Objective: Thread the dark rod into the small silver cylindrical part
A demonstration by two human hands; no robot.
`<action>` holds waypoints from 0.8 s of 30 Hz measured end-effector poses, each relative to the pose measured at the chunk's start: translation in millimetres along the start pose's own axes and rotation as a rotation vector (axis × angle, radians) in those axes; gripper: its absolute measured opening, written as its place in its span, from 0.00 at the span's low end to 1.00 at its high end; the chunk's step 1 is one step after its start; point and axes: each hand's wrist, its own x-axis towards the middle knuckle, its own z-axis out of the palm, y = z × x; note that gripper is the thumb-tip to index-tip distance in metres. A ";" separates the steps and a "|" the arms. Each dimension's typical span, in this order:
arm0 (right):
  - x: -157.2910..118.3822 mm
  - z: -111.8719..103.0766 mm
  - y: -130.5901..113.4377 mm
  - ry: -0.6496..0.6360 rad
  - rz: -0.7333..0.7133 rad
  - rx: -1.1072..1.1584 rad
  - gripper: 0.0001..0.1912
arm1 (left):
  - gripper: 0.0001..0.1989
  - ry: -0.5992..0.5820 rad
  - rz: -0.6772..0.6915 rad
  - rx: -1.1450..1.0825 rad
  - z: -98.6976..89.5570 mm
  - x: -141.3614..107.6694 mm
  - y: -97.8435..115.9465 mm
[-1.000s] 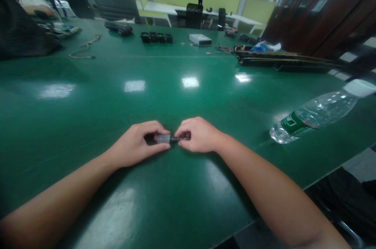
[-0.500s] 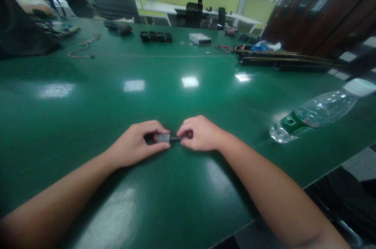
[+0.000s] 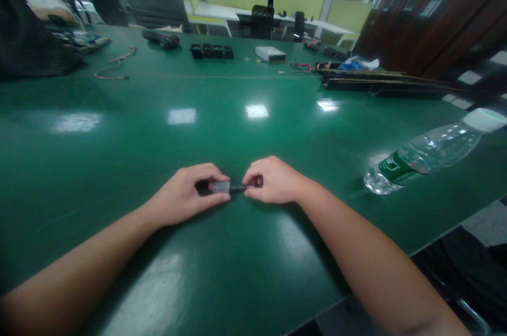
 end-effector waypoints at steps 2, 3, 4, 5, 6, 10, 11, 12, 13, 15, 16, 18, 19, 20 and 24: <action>-0.4 -1.0 0.6 -0.005 0.011 -0.002 0.05 | 0.12 0.000 -0.004 0.000 0.0 -0.1 -0.3; -0.6 -1.6 1.1 -0.008 0.017 -0.003 0.05 | 0.12 -0.001 -0.007 0.000 0.1 -0.1 -0.4; -1.0 -2.4 1.8 -0.013 0.023 -0.003 0.05 | 0.12 -0.001 -0.008 0.000 0.1 -0.1 -0.6; -1.5 -3.6 2.8 -0.018 0.027 -0.002 0.05 | 0.12 -0.002 -0.010 0.001 0.2 -0.1 -0.7; -2.2 -5.1 4.1 -0.028 0.032 0.001 0.05 | 0.12 -0.003 -0.011 0.000 0.3 -0.1 -0.7; -6.4 -14.7 11.5 -0.089 0.085 0.016 0.07 | 0.12 -0.008 -0.012 -0.005 0.4 0.3 -0.6; -7.7 -17.4 13.6 -0.100 0.104 0.015 0.07 | 0.12 -0.009 -0.013 -0.006 0.3 0.4 -0.5; -8.9 -19.8 15.4 -0.105 0.119 0.013 0.07 | 0.12 -0.011 -0.013 -0.006 0.2 0.5 -0.5; -10.0 -21.9 17.0 -0.106 0.132 0.010 0.07 | 0.12 -0.013 -0.012 -0.005 0.1 0.6 -0.6; -11.4 -24.4 18.8 -0.102 0.152 0.011 0.07 | 0.12 -0.016 -0.008 -0.005 -0.1 0.6 -0.9; -11.7 -25.0 19.1 -0.103 0.160 0.018 0.07 | 0.12 -0.016 -0.007 -0.005 -0.2 0.6 -1.0; -11.9 -25.5 18.8 -0.106 0.171 0.036 0.08 | 0.12 -0.015 -0.009 -0.005 -0.2 0.6 -1.0; -11.9 -25.7 18.3 -0.106 0.171 0.044 0.08 | 0.12 -0.014 -0.010 -0.005 -0.2 0.7 -1.0; -11.9 -25.7 17.8 -0.108 0.169 0.049 0.08 | 0.13 -0.016 -0.011 -0.005 -0.1 0.8 -0.9; -10.3 -22.3 14.9 -0.120 0.146 0.070 0.09 | 0.13 -0.023 -0.010 -0.013 0.5 1.1 -1.3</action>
